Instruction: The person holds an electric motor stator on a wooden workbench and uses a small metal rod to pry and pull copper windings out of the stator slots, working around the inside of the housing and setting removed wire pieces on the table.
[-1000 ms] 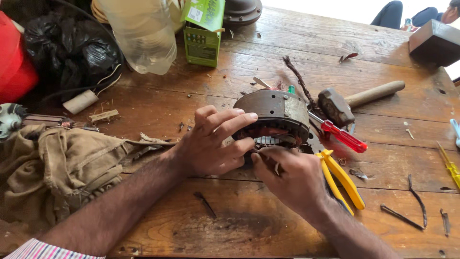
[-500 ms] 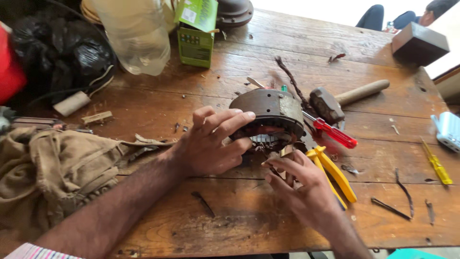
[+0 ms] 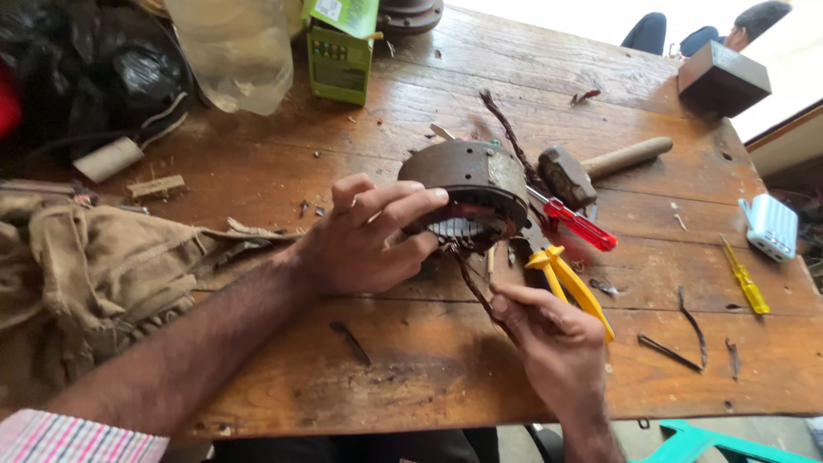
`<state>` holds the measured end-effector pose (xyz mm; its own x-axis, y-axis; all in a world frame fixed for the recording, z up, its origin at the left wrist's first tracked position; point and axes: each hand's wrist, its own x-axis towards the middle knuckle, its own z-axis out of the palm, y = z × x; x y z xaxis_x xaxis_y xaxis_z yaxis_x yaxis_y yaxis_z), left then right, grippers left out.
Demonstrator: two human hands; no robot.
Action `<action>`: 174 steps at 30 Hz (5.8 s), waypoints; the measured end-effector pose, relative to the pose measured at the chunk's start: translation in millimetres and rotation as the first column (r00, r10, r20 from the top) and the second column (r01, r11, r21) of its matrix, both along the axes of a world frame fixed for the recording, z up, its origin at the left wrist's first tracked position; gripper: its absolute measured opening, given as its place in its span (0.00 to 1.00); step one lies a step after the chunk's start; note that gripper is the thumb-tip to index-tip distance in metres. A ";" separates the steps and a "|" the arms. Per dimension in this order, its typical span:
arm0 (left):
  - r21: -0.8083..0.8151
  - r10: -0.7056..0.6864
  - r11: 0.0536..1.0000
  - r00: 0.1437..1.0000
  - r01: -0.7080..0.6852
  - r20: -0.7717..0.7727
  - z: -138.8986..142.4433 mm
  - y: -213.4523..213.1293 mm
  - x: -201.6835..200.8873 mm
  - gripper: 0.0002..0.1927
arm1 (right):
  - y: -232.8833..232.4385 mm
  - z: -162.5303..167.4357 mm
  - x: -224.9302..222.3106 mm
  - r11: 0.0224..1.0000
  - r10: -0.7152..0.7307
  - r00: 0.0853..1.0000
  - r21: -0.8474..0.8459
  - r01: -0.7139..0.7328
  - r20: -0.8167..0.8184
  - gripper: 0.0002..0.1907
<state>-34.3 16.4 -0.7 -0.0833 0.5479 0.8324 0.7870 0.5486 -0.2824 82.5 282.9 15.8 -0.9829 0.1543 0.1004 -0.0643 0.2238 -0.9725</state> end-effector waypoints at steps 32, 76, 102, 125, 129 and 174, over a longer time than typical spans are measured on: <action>-0.233 -0.279 0.934 0.960 0.272 0.003 10.3 40.0 40.2 0.12 | -2.0 5.0 24.4 0.919 0.017 0.908 0.365 0.151 -0.418 0.08; -0.138 -0.198 0.964 0.959 0.229 0.204 -22.5 41.8 25.7 0.20 | -4.7 3.6 24.0 0.842 0.281 0.840 0.539 0.017 -0.465 0.06; -0.213 -0.052 0.971 0.969 0.105 0.243 -30.8 45.4 22.3 0.18 | -0.4 42.3 44.4 0.636 0.216 0.916 0.760 0.130 -0.337 0.08; -0.209 -0.033 0.975 0.983 0.071 0.180 -17.9 52.1 30.6 0.11 | 3.6 50.1 56.7 0.586 0.088 0.825 0.699 0.410 -0.558 0.13; -0.196 -0.043 0.977 0.982 0.080 0.184 -18.0 50.1 31.0 0.09 | 3.3 61.3 46.2 0.469 0.200 0.778 0.755 0.458 -0.596 0.20; -0.131 -0.427 0.885 0.891 0.447 0.155 7.3 36.9 40.4 0.32 | -10.1 88.0 31.0 0.600 0.339 0.847 0.787 0.140 -0.409 0.09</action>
